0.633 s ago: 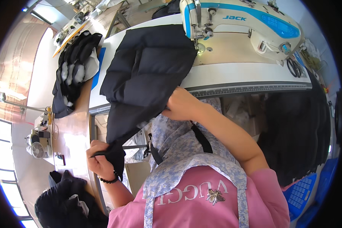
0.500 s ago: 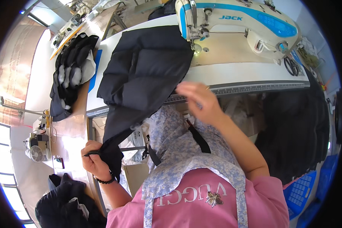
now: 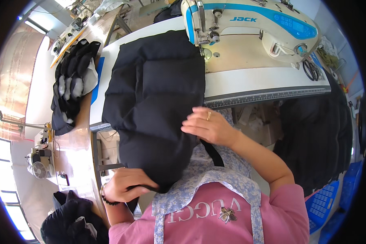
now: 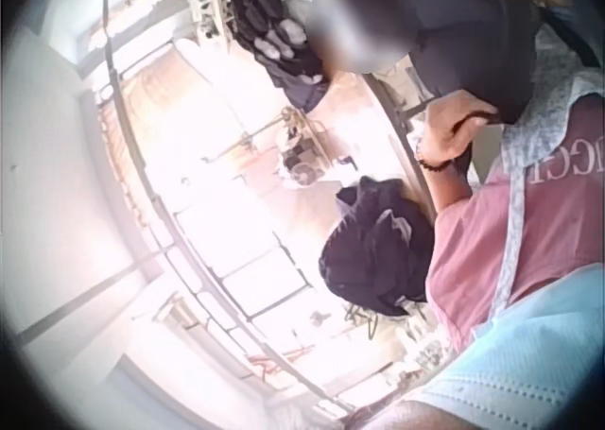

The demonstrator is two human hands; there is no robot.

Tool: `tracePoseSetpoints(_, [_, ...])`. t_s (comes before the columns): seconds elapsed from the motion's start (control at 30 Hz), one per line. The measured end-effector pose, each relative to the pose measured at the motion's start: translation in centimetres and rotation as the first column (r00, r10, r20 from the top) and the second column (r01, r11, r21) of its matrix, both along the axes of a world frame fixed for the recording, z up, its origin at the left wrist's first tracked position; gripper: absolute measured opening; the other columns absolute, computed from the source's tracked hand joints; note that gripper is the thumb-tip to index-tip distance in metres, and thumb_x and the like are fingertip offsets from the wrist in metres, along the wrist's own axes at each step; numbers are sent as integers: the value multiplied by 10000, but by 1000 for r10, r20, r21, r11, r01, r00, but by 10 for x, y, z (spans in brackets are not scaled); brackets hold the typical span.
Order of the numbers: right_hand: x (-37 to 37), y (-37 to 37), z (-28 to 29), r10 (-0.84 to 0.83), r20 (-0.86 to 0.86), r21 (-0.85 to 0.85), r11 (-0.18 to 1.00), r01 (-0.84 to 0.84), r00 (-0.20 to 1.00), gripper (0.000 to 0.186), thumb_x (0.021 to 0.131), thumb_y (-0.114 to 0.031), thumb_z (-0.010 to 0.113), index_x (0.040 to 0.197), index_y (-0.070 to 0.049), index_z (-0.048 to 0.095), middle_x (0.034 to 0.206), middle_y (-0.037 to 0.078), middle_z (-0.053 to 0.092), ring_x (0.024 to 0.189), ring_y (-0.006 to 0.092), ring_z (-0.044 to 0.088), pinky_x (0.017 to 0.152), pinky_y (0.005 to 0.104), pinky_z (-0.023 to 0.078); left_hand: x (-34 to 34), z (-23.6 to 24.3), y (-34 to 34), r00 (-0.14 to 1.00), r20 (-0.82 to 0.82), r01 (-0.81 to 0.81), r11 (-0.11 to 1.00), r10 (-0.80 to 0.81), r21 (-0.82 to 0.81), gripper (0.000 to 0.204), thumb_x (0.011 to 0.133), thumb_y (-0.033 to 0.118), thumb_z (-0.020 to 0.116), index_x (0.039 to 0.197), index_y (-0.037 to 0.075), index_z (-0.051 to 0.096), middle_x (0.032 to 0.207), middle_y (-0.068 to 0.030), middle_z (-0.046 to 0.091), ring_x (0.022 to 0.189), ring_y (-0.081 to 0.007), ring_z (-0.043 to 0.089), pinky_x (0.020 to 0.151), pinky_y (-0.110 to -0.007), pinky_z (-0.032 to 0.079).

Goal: The person sews a black puffer jacket using a sewing machine. They repeatedly insert white stuffing into the jacket's compartments, align the fabric, and sew along the seams to secure the filling.

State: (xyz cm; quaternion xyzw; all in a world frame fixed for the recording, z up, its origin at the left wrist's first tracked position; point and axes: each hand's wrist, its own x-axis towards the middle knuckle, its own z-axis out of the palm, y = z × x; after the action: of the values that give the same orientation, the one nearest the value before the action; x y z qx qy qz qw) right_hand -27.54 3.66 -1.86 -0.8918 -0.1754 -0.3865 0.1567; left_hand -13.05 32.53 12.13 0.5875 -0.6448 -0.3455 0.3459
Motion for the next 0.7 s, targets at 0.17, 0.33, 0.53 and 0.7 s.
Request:
tracePoseSetpoints(0.17, [-31,-2,-24,-6,-86,206,978,23,996,417,668,-44,754,1078,-113,717,1060,20,699,997,225,675,920,354,570,3,-20,-100,967,251,105,961,-39,-256,160,920,108,679,1038,10,720,1027,-110,733,991,-311,693,856,-387,552])
tracePoseSetpoints(0.33, [-51,-14,-15,17,-151,256,966,23,988,423,685,-28,740,1104,-91,727,1070,48,724,997,244,698,945,392,580,17,-81,-208,746,649,215,867,151,-449,388,880,227,721,1245,103,676,1254,-75,642,1255,-299,561,1081,-480,449])
tracePoseSetpoints(0.53, [-58,-17,-17,56,-212,322,947,16,976,430,703,-20,722,1128,-82,724,1098,58,727,1042,234,700,981,399,569,34,-114,-223,700,711,262,902,68,-344,390,893,273,703,1274,193,674,1323,-67,577,1279,-302,522,1105,-476,415])
tracePoseSetpoints(0.7, [-56,-18,-18,97,-218,372,928,-10,971,460,693,-1,718,1145,-85,724,1108,59,725,1049,230,701,978,404,572,39,-118,-221,730,681,263,901,47,-345,380,898,282,699,1275,241,691,1342,-69,553,1302,-299,501,1119,-481,388])
